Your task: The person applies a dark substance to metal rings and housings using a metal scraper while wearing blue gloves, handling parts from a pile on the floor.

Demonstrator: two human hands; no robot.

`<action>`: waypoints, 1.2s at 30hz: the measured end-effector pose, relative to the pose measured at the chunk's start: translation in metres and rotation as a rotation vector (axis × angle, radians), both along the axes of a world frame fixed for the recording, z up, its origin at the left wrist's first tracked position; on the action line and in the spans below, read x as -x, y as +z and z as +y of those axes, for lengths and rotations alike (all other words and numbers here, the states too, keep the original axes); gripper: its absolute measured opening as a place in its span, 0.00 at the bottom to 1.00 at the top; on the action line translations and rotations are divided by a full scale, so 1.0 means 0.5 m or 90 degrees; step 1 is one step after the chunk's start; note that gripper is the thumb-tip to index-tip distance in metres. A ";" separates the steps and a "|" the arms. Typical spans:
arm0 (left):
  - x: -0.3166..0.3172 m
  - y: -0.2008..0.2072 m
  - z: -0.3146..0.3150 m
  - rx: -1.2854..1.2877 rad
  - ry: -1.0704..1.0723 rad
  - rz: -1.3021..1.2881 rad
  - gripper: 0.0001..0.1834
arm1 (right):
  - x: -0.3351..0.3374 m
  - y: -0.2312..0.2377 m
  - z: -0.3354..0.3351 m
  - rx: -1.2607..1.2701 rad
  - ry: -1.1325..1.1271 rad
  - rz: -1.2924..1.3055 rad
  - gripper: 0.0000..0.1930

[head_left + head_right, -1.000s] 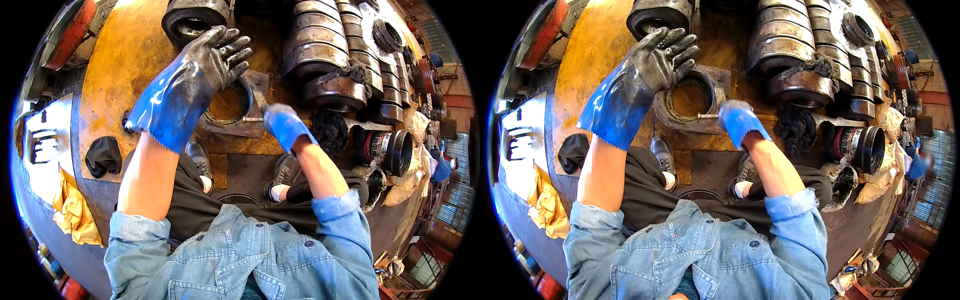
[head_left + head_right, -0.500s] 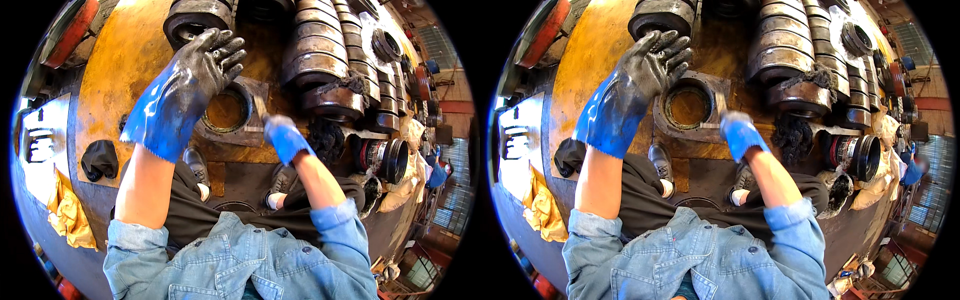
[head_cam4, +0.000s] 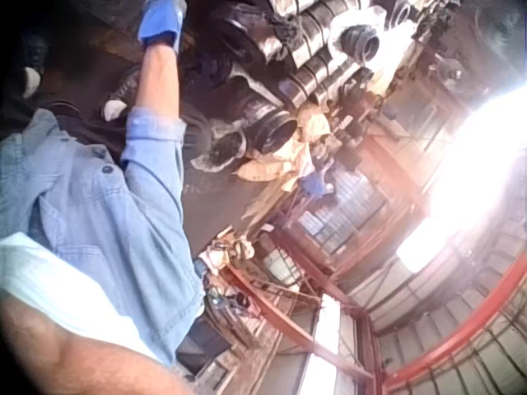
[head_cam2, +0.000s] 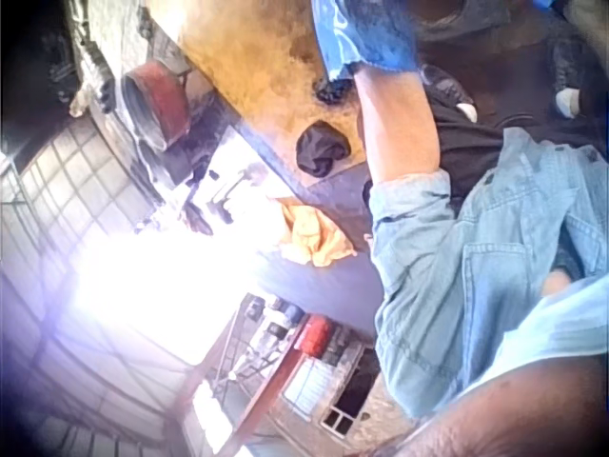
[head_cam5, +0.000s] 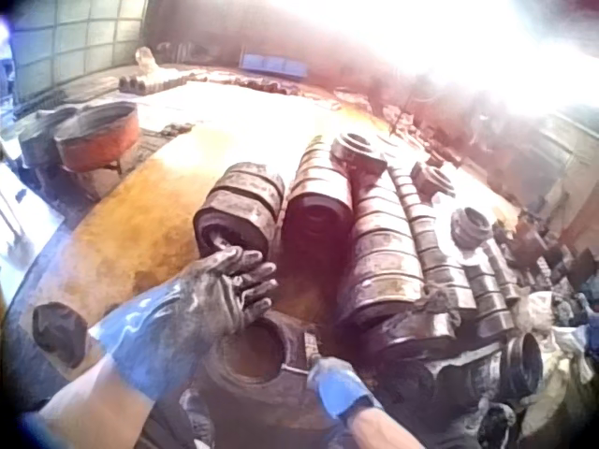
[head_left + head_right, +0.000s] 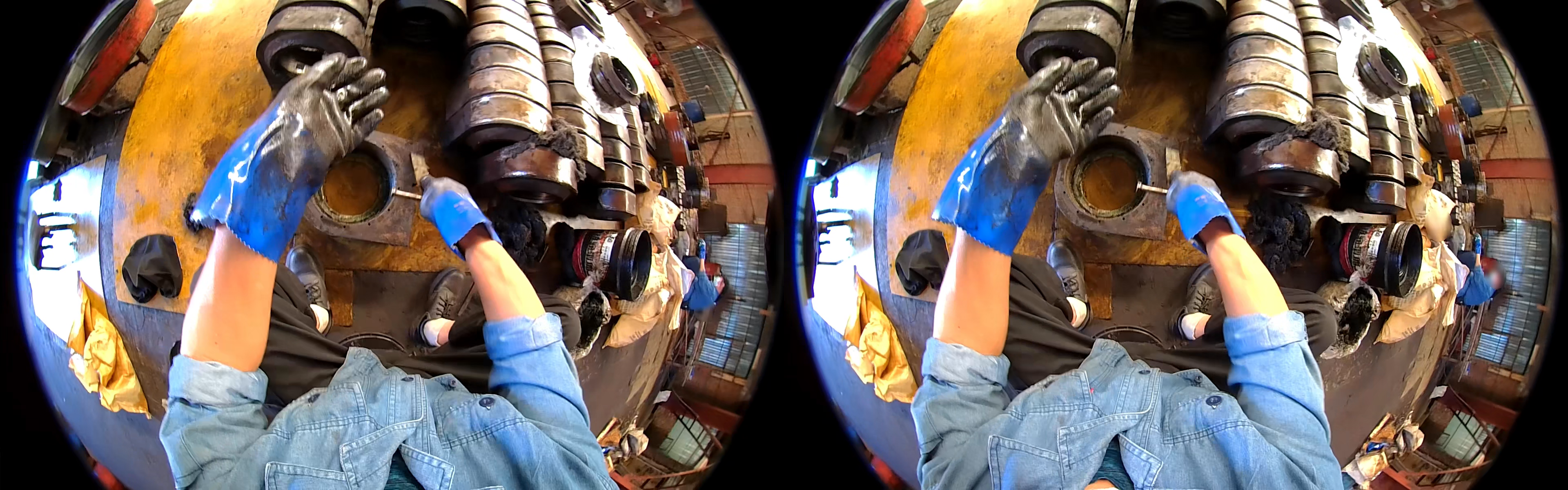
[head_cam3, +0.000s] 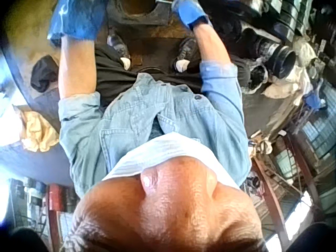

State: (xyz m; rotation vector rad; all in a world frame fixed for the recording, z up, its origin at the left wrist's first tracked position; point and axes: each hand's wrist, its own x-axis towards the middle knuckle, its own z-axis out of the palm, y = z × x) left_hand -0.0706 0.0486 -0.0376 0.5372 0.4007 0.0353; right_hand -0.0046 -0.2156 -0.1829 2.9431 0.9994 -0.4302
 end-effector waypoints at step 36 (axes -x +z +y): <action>0.029 0.031 0.004 -0.069 0.027 -0.057 0.29 | 0.060 0.045 -0.041 0.047 0.104 0.044 0.13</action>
